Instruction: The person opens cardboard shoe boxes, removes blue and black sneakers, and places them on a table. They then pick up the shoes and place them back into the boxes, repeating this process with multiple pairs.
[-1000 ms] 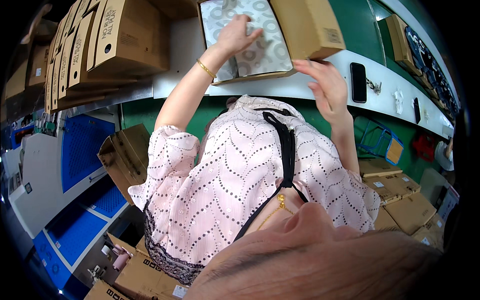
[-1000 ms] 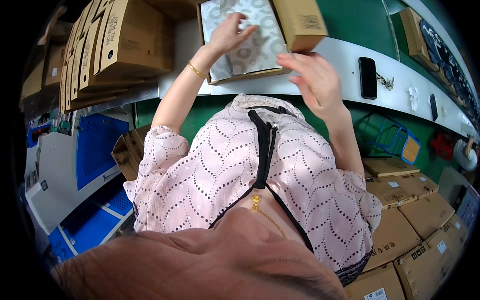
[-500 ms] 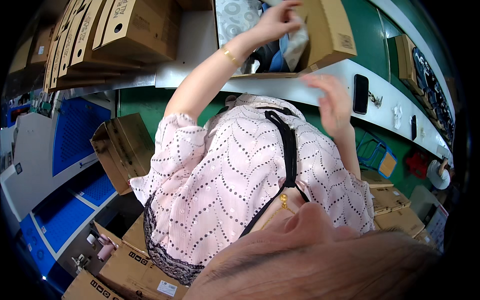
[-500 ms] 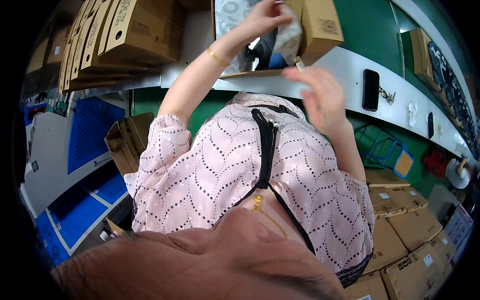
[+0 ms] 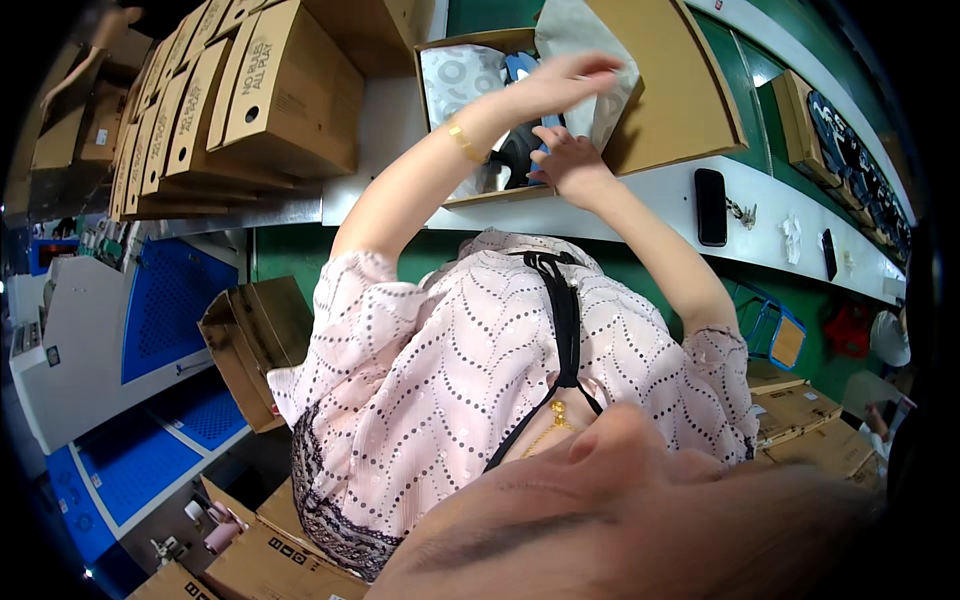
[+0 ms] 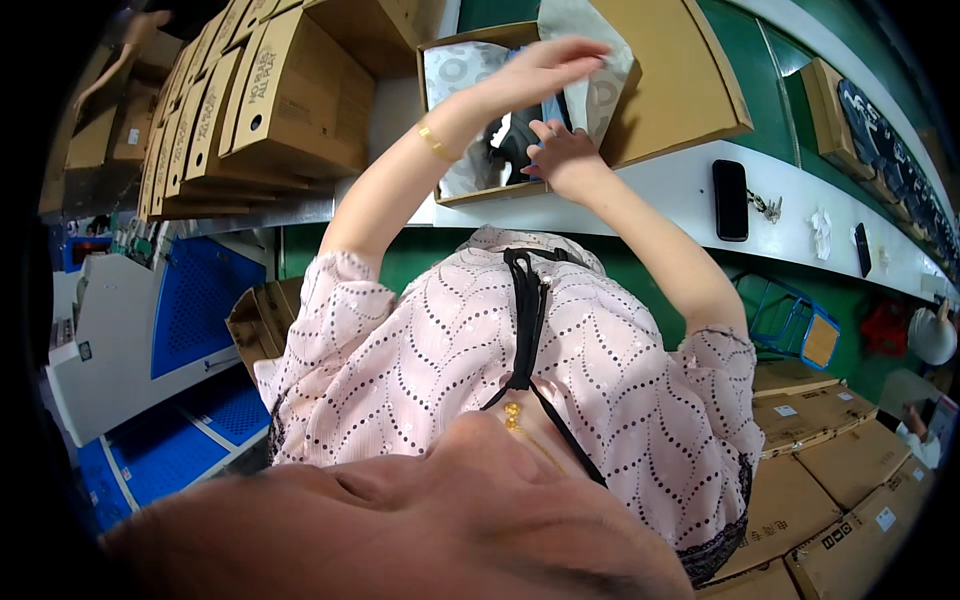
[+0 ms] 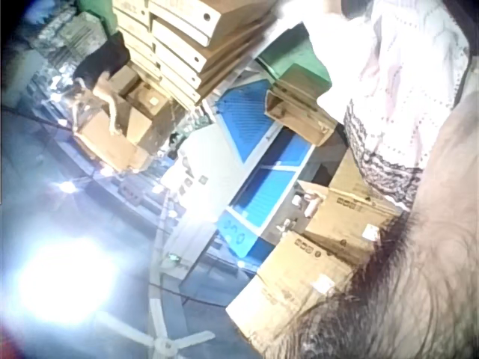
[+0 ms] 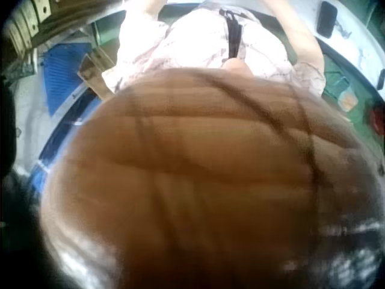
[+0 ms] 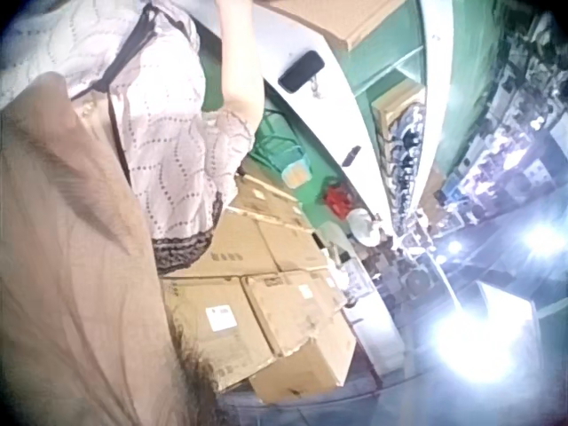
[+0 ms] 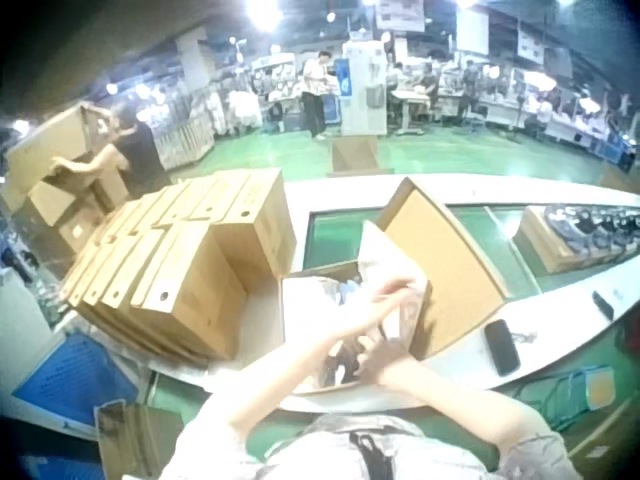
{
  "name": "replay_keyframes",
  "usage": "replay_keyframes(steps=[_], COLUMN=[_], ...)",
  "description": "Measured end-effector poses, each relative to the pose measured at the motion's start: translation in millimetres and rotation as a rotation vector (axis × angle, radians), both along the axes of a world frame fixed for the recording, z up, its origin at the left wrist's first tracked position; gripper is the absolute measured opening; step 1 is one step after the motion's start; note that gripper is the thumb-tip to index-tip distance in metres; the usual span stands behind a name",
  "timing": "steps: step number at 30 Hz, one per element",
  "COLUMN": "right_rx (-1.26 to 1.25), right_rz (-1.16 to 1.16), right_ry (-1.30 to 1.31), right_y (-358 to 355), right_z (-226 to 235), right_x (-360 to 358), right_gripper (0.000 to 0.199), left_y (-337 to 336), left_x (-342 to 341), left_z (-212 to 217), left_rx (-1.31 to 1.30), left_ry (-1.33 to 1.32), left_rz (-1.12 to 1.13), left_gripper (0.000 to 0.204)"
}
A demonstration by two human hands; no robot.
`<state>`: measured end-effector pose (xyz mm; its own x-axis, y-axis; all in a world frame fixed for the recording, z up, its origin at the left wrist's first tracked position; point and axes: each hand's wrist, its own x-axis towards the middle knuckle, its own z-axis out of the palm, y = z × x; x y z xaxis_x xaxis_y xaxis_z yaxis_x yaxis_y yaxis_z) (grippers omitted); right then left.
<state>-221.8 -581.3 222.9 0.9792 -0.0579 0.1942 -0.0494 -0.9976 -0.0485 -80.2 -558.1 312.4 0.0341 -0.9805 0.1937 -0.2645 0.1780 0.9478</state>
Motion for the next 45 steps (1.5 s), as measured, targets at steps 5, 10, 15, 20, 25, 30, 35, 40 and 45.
replay_keyframes(steps=[5, 10, 15, 20, 25, 30, 35, 40, 45], right_rx=[-0.08, -0.092, -0.023, -0.124, 0.081, 0.747, 1.166, 1.488, 1.391], right_rz=[0.242, 0.434, 0.354, 0.309, 0.138, -0.139, -0.067, 0.12, -0.195], right_ry=[0.085, 0.35, 0.472, 0.279, 0.027, -0.342, -0.798, -1.175, -1.579], right_y=[-3.1, 1.1, -13.6, -16.8, -34.5, -39.5, -20.4, -33.8, -36.2], right_z=[5.2, -22.9, -22.9, -11.0, 24.2, 73.7, 140.5, 189.9, 206.8], right_x=[20.3, 37.2, 41.5, 32.0, 21.7, 14.6, -21.8, -88.8, -119.3], right_gripper=[0.013, 0.011, 0.015, 0.013, 0.021, 0.033, 0.037, 0.025, 0.01], left_y=[70.2, 122.5, 128.3, 119.0, 118.0, 125.9, 140.6, 176.4, 208.5], left_x=[62.0, 38.7, 26.3, 17.2, 7.2, 16.0, 22.4, 54.1, 33.9], left_z=[-39.7, -71.5, -101.4, -104.2, -118.0, -110.0, -103.3, -83.8, -81.2], left_rx=[0.336, 0.473, 0.422, 0.433, 0.406, 0.263, 0.042, -0.108, 0.535], left_ry=[-0.325, -1.056, -1.295, -1.412, -1.568, -1.313, -1.057, -0.84, -0.237], left_rz=[0.261, 0.02, 0.051, 0.078, 0.167, 0.163, 0.278, 0.955, 0.761], left_gripper=[0.032, 0.062, 0.081, 0.079, 0.038, 0.02, 0.014, 0.015, 0.023])
